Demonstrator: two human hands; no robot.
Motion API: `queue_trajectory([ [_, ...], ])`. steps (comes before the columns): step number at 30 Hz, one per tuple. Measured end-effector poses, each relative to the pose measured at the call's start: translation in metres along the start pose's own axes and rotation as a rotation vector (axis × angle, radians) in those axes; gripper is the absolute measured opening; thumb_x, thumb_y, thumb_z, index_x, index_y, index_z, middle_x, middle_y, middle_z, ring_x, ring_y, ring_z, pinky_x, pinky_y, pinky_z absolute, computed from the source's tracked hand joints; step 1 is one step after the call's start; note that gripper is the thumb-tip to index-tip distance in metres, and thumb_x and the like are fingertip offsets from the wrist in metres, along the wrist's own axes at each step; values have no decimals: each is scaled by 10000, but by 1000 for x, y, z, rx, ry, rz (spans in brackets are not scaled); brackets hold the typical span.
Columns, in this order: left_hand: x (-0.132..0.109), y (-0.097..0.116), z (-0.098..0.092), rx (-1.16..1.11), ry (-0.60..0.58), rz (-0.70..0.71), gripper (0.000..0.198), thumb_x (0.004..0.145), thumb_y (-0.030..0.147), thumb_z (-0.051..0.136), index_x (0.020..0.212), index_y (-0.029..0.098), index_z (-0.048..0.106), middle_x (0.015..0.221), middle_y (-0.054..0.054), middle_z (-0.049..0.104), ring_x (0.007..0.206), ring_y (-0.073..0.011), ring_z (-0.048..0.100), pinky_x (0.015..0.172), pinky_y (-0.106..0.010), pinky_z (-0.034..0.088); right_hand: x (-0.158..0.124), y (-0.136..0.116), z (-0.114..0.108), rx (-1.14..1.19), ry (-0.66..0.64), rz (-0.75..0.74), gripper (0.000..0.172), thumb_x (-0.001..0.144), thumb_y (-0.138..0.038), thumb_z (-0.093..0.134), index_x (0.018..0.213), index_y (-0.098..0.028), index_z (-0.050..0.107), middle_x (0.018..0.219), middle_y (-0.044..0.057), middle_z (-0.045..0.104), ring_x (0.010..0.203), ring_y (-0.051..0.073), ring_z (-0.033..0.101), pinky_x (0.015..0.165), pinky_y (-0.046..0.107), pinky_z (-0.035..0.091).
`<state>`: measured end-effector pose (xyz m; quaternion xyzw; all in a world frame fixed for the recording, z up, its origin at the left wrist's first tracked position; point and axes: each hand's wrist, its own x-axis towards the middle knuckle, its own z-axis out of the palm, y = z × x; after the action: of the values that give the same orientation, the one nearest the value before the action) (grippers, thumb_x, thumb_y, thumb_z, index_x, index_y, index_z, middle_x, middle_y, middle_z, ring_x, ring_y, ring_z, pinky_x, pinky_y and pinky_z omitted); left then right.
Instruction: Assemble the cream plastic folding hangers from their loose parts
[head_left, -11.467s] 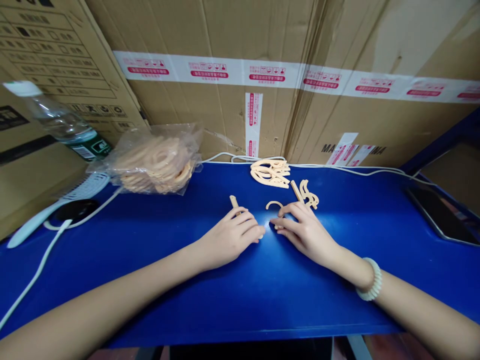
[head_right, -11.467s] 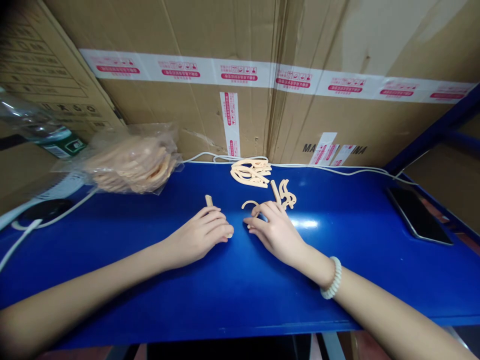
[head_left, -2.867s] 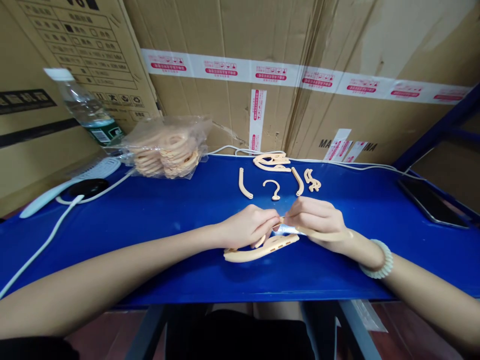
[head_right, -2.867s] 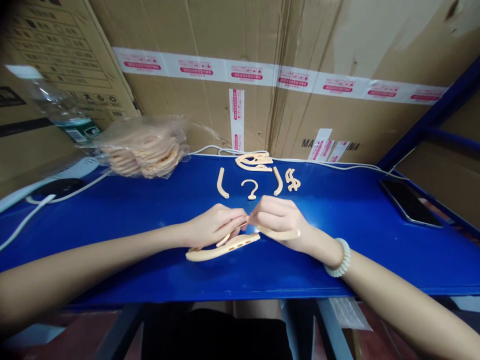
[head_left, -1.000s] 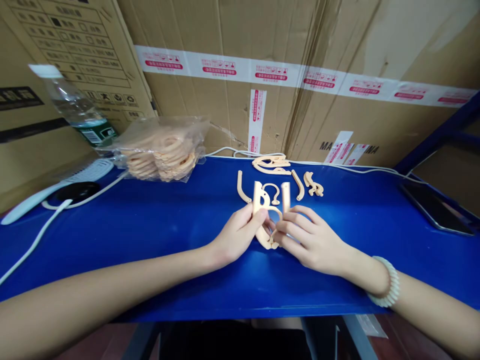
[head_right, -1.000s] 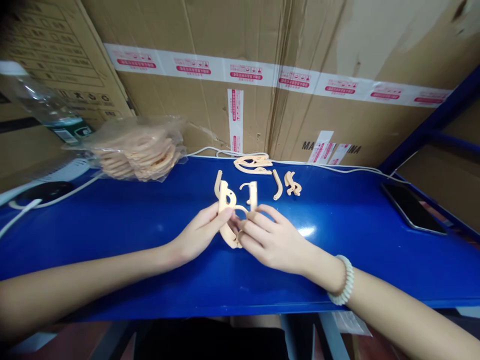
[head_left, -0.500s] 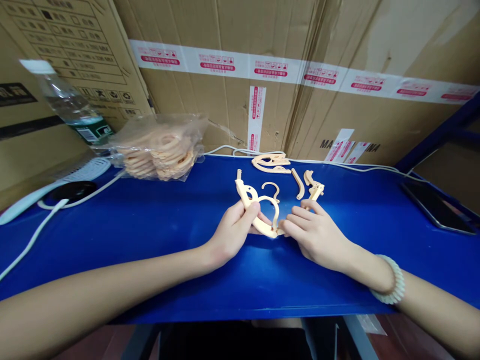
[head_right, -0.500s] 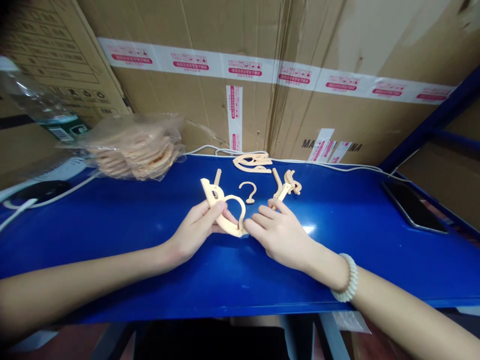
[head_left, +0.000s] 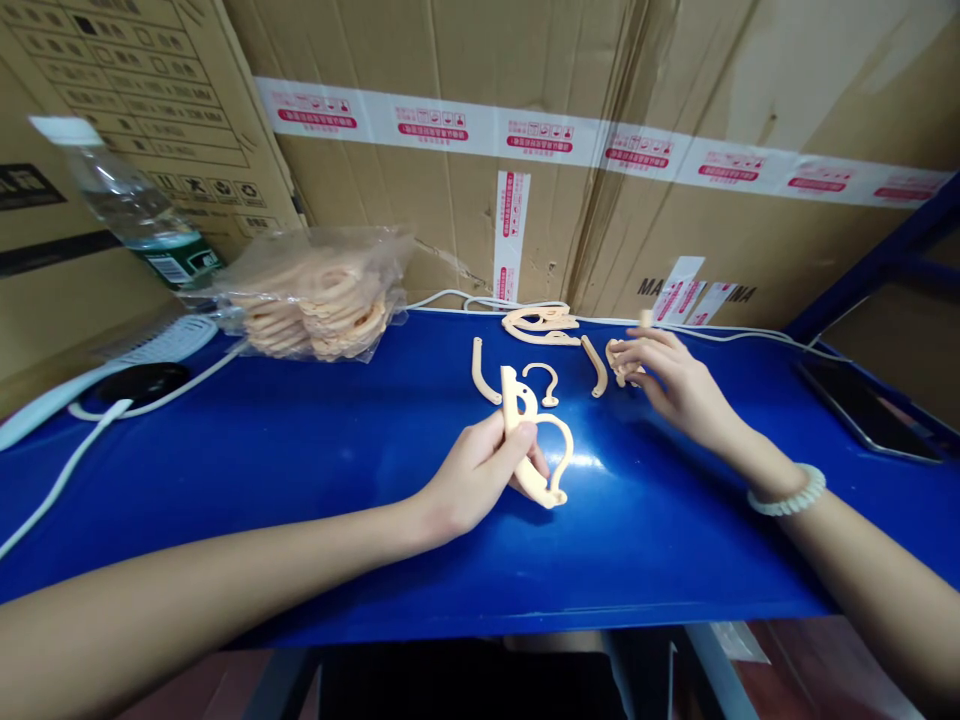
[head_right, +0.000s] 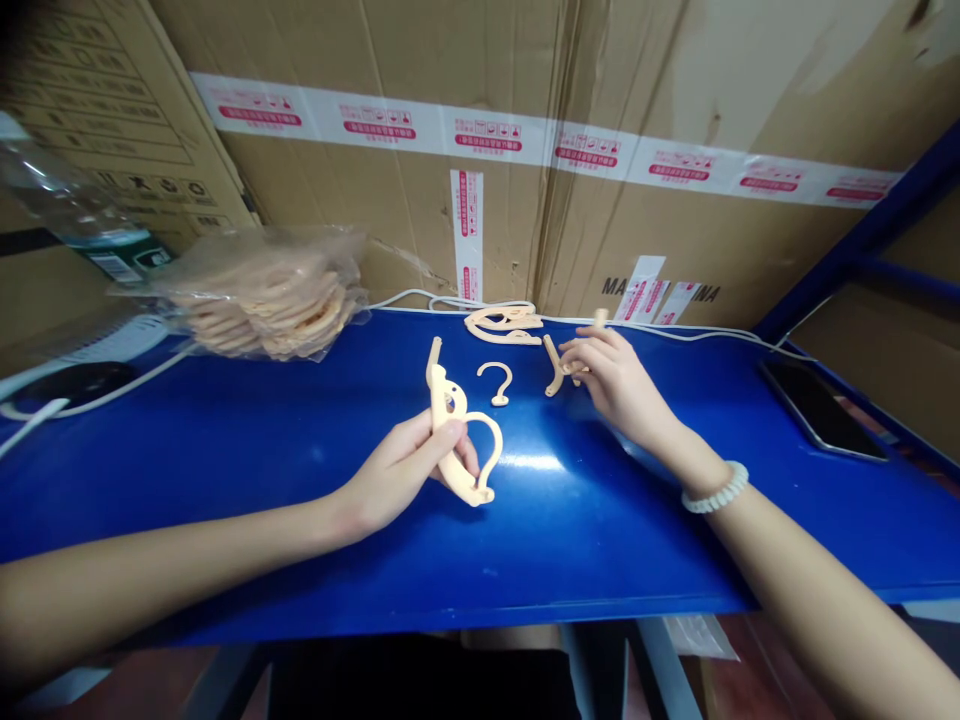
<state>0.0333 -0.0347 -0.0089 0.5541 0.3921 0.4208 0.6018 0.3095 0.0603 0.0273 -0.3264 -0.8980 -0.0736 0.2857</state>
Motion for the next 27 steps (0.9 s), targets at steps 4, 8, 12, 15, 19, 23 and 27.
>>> queue_trajectory([
  [4,-1,-1,-1,49,1,8,406,998,438,476,777,130,621,767,-63,706,704,-177,720,681,-260,547,-3,7,11,37,-66,44,216,940,-122,467,995,-202,659,1076,123,690,1054,273,614,918,470,518],
  [8,0,-2,-1,21,-36,11,423,997,455,478,771,130,627,746,-65,695,693,-189,725,661,-270,559,-7,9,20,5,-104,64,228,923,-120,482,969,-192,693,1058,124,696,1004,270,632,876,449,536],
  [12,0,-2,0,-34,-36,-8,407,993,438,491,765,126,618,732,-64,684,680,-191,728,648,-273,576,-8,9,21,-95,-92,83,218,916,-131,504,970,-168,711,1037,143,699,968,282,632,838,437,537],
  [15,0,-1,0,-49,-36,-16,400,991,428,496,759,125,616,729,-63,682,675,-190,729,646,-274,581,-7,8,19,-149,-130,71,223,916,-127,509,979,-158,720,1027,146,707,948,281,624,839,434,527],
  [19,1,1,1,-57,-32,-17,392,985,430,506,758,126,607,725,-58,678,666,-186,724,634,-271,578,-6,5,18,-156,-171,45,256,913,-109,496,1048,-139,712,1019,144,718,931,275,618,839,431,531],
  [23,1,1,0,-50,-22,-17,399,974,449,525,756,125,607,736,-56,680,664,-179,719,636,-260,563,-8,1,20,-125,-147,52,283,930,-121,477,1113,-138,692,1064,148,705,955,267,644,847,422,557],
  [27,2,0,-1,-52,-20,-12,404,968,460,535,758,125,614,746,-54,679,669,-170,710,652,-257,550,-7,-7,20,-96,-190,-20,281,966,-159,464,1134,-139,689,1109,157,699,1035,278,642,912,457,547],
])
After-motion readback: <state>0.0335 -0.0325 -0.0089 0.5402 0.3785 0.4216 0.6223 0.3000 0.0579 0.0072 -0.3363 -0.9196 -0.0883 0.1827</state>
